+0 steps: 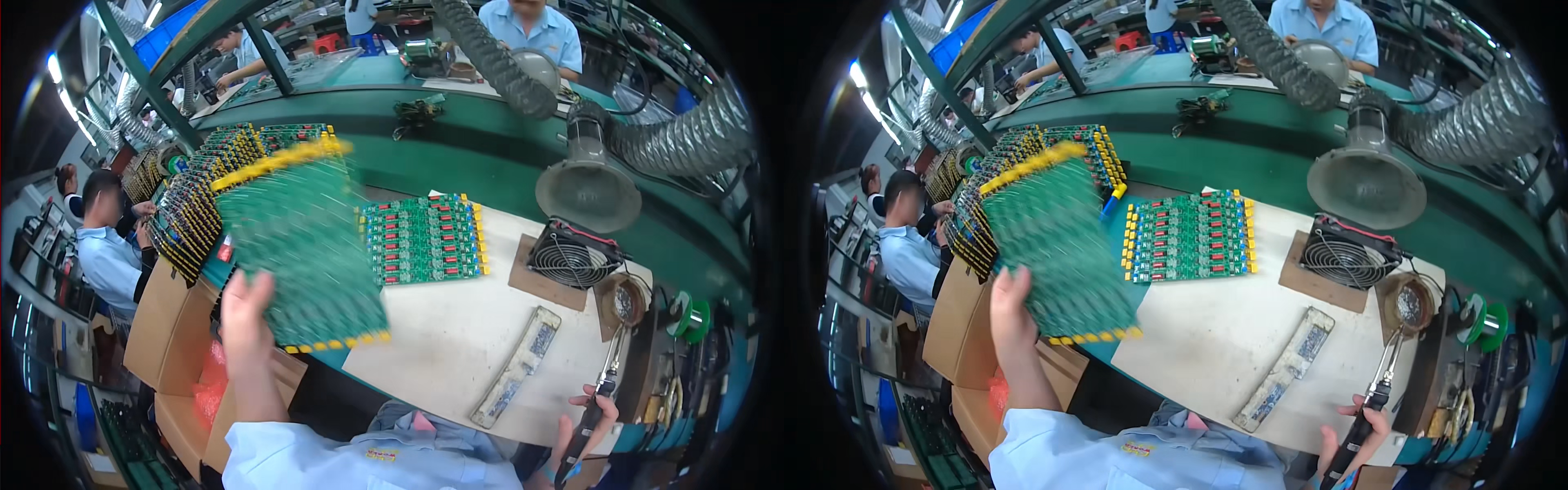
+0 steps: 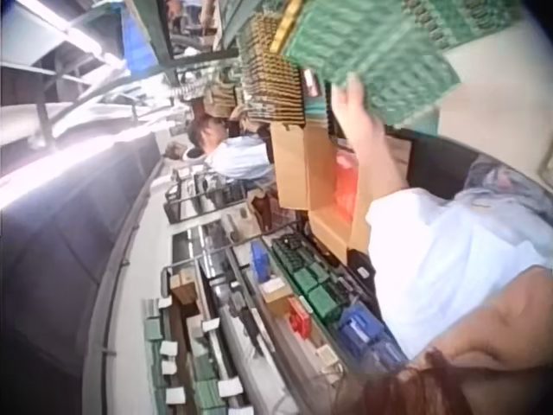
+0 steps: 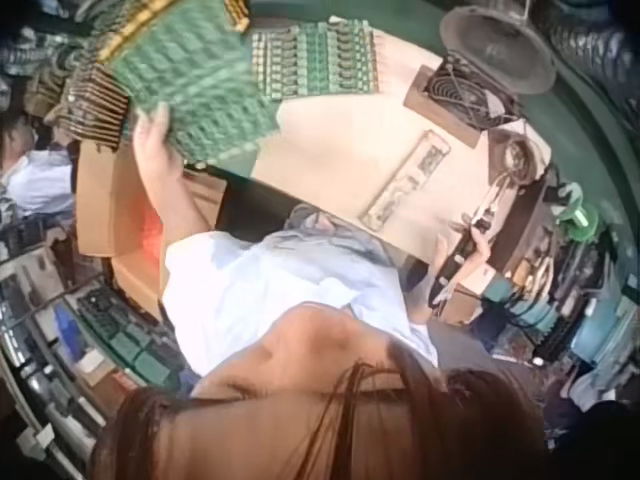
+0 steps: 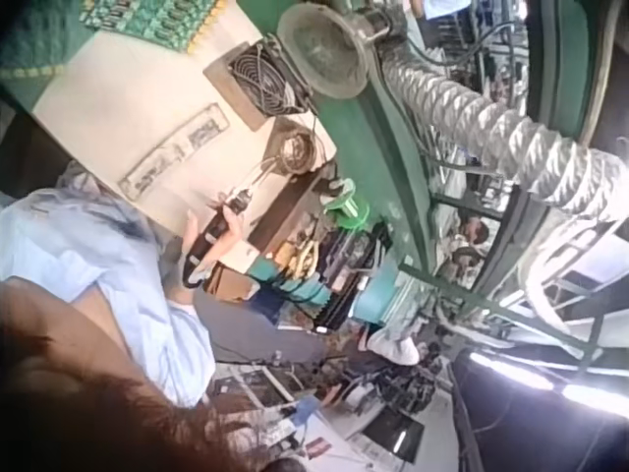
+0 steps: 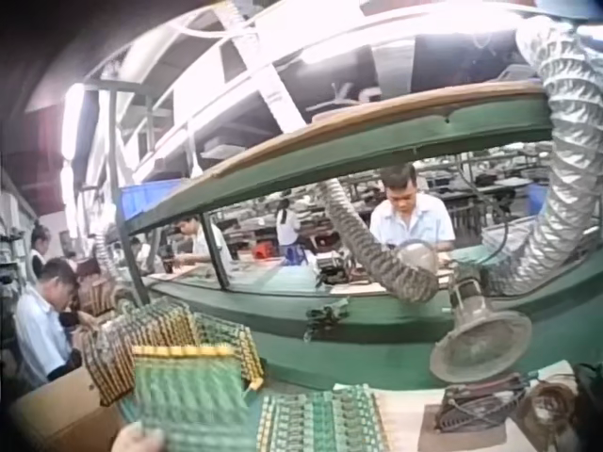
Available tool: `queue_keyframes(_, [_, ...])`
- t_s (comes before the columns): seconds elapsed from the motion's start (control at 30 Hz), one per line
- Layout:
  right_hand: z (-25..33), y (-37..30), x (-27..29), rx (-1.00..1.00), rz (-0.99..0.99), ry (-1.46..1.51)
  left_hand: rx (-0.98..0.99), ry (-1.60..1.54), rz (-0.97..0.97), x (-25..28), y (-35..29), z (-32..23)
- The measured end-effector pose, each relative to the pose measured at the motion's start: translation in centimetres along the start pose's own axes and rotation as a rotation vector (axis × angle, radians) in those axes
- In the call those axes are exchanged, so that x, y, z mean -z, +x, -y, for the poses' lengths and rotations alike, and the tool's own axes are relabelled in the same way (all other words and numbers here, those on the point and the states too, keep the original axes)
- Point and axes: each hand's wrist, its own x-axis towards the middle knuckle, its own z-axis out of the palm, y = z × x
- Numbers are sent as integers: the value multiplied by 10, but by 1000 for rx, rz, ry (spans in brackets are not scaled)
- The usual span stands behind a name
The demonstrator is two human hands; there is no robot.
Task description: The person takes circuit boards and solders components along their edges using a soldering iron, placing each board onto a stack.
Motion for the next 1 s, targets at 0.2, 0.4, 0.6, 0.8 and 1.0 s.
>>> queue_keyframes(0.2, [-10,3,-11,-78,-86,-61,204,-428,-359,82,90,34])
queue_keyframes(0.4, [-7,4,-13,-127,-90,-34,202,-189,-406,95,162,79])
queue_keyframes(0.6, [-17,2,-12,-102,-97,3,272,-145,-372,52,204,67])
queue_keyframes(0.8, [-18,3,-11,-115,-79,14,350,-84,-358,46,210,64])
queue_keyframes(1.0, [-18,4,-14,-103,-93,1,433,-28,-337,56,235,55])
